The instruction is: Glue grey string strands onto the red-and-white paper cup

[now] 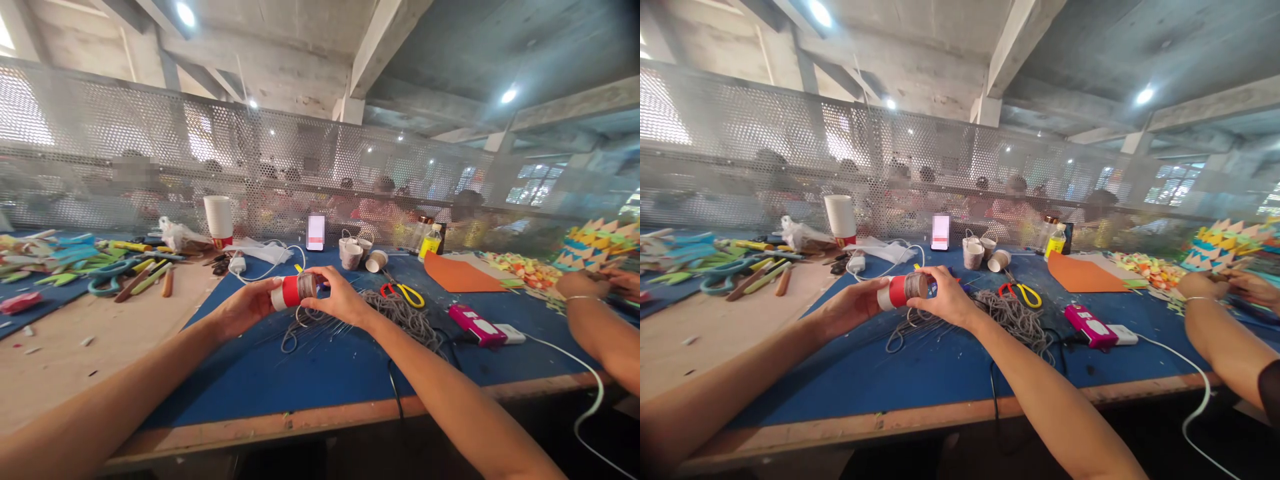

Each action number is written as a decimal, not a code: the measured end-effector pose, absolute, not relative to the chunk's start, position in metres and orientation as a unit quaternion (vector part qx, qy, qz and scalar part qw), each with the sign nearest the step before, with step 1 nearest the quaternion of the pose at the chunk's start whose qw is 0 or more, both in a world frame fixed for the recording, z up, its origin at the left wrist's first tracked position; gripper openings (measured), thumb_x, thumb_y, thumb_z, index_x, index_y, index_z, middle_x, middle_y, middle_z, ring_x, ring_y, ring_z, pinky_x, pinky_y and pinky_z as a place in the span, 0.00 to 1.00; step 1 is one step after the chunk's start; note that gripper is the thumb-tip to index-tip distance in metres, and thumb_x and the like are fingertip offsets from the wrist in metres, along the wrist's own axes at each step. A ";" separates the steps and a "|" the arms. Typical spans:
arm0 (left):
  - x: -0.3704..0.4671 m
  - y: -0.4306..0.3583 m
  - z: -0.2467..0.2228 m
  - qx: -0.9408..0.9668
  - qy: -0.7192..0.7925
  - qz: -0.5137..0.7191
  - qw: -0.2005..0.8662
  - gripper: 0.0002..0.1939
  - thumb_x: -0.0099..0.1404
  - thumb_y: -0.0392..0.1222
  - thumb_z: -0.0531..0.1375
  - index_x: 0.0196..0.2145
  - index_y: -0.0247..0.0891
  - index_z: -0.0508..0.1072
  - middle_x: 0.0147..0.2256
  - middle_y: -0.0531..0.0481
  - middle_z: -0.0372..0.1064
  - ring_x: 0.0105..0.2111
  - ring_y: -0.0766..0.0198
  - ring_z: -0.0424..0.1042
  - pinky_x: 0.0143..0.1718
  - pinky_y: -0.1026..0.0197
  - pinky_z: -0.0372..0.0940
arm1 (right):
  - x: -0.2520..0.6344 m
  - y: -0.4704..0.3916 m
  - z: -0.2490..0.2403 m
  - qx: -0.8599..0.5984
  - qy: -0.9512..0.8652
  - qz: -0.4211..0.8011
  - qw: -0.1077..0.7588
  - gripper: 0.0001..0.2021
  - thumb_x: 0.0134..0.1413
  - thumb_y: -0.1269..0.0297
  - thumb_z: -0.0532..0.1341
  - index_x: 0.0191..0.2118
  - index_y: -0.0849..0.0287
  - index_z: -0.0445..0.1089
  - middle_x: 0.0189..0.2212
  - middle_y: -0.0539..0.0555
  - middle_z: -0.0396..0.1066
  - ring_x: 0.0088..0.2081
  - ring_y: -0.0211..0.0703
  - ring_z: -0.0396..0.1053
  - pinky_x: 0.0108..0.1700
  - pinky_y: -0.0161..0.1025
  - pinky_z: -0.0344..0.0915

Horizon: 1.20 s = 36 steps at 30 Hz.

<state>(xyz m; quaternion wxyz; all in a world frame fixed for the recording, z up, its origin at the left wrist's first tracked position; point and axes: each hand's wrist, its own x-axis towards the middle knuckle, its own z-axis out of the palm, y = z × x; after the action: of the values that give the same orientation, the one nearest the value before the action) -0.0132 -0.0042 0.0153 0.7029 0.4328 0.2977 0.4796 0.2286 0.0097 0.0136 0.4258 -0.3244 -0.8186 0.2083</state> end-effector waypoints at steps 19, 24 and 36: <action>-0.012 -0.007 0.020 0.426 0.314 0.480 0.700 0.13 0.72 0.41 0.61 0.47 0.30 0.81 0.47 0.37 0.82 0.43 0.53 0.81 0.46 0.56 0.75 | 0.232 0.016 0.012 -0.359 -0.756 0.339 0.430 0.29 0.60 0.36 0.64 0.52 0.59 0.73 0.46 0.57 0.78 0.43 0.45 0.75 0.47 0.41 0.70; -0.015 -0.005 0.017 0.433 0.311 0.475 0.700 0.13 0.70 0.44 0.63 0.45 0.32 0.82 0.44 0.39 0.83 0.39 0.55 0.80 0.44 0.58 0.74 | 0.228 0.009 0.014 -0.333 -0.794 0.258 0.438 0.28 0.55 0.53 0.74 0.58 0.53 0.70 0.55 0.57 0.71 0.51 0.46 0.74 0.57 0.46 0.70; -0.012 -0.005 0.015 0.474 0.311 0.483 0.668 0.14 0.62 0.38 0.70 0.46 0.33 0.84 0.47 0.38 0.83 0.40 0.55 0.81 0.45 0.59 0.72 | 0.226 0.001 0.017 -0.299 -0.830 0.177 0.436 0.30 0.56 0.67 0.72 0.63 0.48 0.67 0.60 0.56 0.69 0.58 0.47 0.72 0.65 0.50 0.67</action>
<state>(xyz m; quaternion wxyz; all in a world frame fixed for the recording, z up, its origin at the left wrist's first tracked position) -0.0120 -0.0053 0.0154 0.6676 0.4742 0.3105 0.4827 0.2258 0.0007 0.0170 0.4356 -0.2990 -0.8305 0.1767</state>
